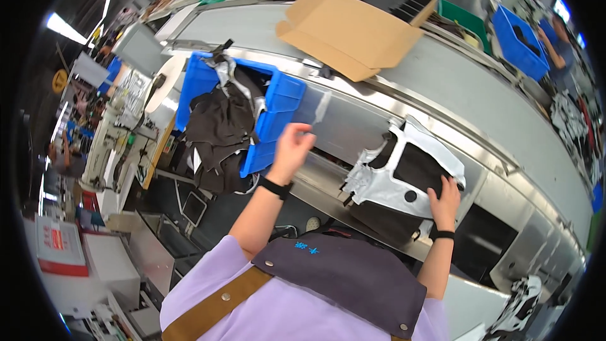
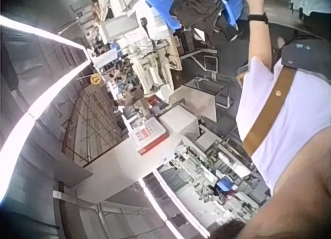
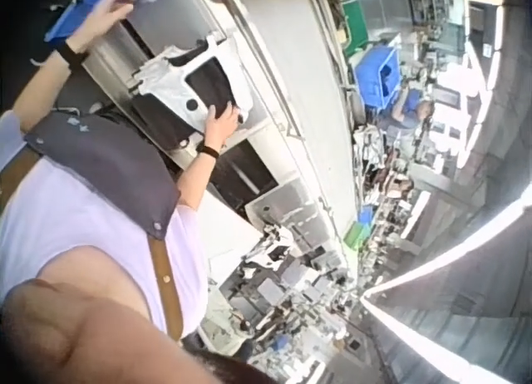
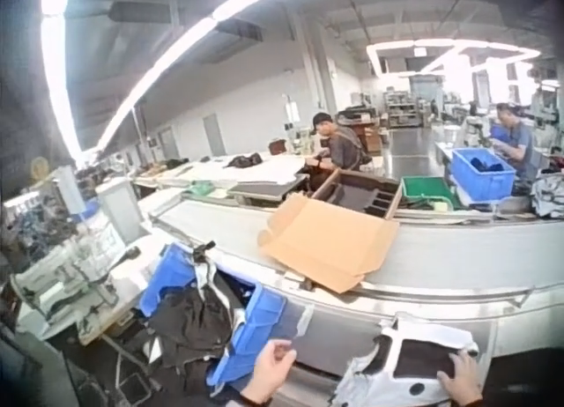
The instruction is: Picking up, inspecting, and matching leather components for bag assembly in a factory.
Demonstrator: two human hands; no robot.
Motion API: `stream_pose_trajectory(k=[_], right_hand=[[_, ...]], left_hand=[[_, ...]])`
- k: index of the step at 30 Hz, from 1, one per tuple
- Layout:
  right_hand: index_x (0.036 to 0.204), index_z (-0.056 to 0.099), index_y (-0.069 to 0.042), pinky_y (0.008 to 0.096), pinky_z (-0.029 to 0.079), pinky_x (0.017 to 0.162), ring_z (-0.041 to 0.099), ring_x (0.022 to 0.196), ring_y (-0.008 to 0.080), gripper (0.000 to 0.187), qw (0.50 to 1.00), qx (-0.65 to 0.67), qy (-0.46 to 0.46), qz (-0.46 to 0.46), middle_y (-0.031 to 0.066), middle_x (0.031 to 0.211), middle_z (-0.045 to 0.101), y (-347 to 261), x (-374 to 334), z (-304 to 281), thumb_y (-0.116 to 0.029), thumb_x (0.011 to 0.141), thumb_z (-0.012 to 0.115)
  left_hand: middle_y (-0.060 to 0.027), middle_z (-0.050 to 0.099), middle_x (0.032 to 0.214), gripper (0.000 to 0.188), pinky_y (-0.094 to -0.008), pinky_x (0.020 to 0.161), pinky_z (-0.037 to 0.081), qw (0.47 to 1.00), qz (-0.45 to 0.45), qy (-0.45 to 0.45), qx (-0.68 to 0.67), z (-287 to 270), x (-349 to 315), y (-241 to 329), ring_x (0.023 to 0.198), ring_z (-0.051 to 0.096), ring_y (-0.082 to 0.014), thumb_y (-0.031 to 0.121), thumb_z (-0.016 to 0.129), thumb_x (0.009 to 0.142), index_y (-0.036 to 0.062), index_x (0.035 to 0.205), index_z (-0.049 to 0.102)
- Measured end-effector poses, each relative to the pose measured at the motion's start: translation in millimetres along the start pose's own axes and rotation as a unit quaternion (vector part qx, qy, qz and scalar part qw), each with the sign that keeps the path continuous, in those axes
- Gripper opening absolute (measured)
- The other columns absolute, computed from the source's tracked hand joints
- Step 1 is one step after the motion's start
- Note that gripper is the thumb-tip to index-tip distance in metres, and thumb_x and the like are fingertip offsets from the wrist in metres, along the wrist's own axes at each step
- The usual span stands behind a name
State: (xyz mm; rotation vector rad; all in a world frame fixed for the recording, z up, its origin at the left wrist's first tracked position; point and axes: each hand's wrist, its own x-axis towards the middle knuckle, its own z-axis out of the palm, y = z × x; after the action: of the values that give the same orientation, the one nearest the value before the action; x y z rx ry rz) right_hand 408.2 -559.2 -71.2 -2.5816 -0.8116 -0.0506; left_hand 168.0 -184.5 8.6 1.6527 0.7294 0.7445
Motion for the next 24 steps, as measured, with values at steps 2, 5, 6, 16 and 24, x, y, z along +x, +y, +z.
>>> stream_pose_trajectory(k=[2, 5, 6, 16, 24], right_hand=[[0.125, 0.056, -0.003, 0.0442, 0.037, 0.104, 0.049, 0.121, 0.0367, 0.045, 0.996, 0.016, 0.09, 0.001, 0.0192, 0.128, 0.056, -5.0, 1.5, -7.6, -0.021, 0.085, 0.068], [0.121, 0.059, -0.002, 0.04, 0.043, 0.097, 0.057, 0.11, 0.0323, 0.037, 0.984, 0.058, 0.166, 0.025, 0.0159, 0.12, 0.061, -24.4, -0.7, -30.8, -0.017, 0.088, 0.065], [0.118, 0.06, -0.002, 0.0371, 0.045, 0.093, 0.06, 0.105, 0.0273, 0.033, 0.98, 0.084, 0.177, 0.029, 0.0134, 0.117, 0.062, -29.3, -0.4, -33.1, -0.018, 0.09, 0.064], [0.111, 0.06, -0.001, 0.0305, 0.05, 0.08, 0.06, 0.09, 0.0189, 0.022, 0.961, 0.273, 0.037, -0.022, 0.0101, 0.103, 0.06, -168.5, -4.6, -18.1, -0.005, 0.09, 0.062], [0.107, 0.062, 0.0, 0.03, 0.052, 0.078, 0.065, 0.085, 0.0197, 0.018, 0.936, 0.328, -0.082, -0.098, 0.0107, 0.096, 0.066, -235.5, -14.2, 14.2, -0.004, 0.09, 0.061]], left_hand=[[-0.0038, 0.061, 0.084, 0.019, -0.0262, 0.063, 0.048, 0.99, 0.046, 0.13, -0.02, -70.1, 7.6, -6.6, 0.071, 0.057, -0.0085, 0.006, 0.064, 0.087, 0.0033, 0.105, 0.058], [-0.008, 0.063, 0.096, 0.024, -0.0317, 0.074, 0.051, 0.947, 0.066, 0.271, 0.16, -175.6, 17.3, -21.8, 0.084, 0.062, -0.0175, 0.0, 0.062, 0.082, 0.0038, 0.105, 0.057], [-0.0095, 0.063, 0.101, 0.029, -0.0356, 0.081, 0.05, 0.903, 0.069, 0.27, 0.327, -202.8, 19.0, -29.4, 0.092, 0.062, -0.0235, 0.0, 0.063, 0.079, 0.0045, 0.108, 0.057], [-0.0055, 0.055, 0.136, 0.032, -0.0647, 0.109, 0.024, 0.739, 0.04, 0.029, 0.672, -293.9, 43.1, -80.3, 0.134, 0.041, -0.0325, 0.023, 0.069, 0.083, 0.0217, 0.114, 0.067], [-0.0142, 0.065, 0.082, 0.018, -0.0316, 0.072, 0.047, 0.921, 0.149, 0.231, 0.277, -345.2, 85.2, -21.9, 0.076, 0.06, -0.0241, 0.015, 0.055, 0.094, 0.0003, 0.1, 0.064]])
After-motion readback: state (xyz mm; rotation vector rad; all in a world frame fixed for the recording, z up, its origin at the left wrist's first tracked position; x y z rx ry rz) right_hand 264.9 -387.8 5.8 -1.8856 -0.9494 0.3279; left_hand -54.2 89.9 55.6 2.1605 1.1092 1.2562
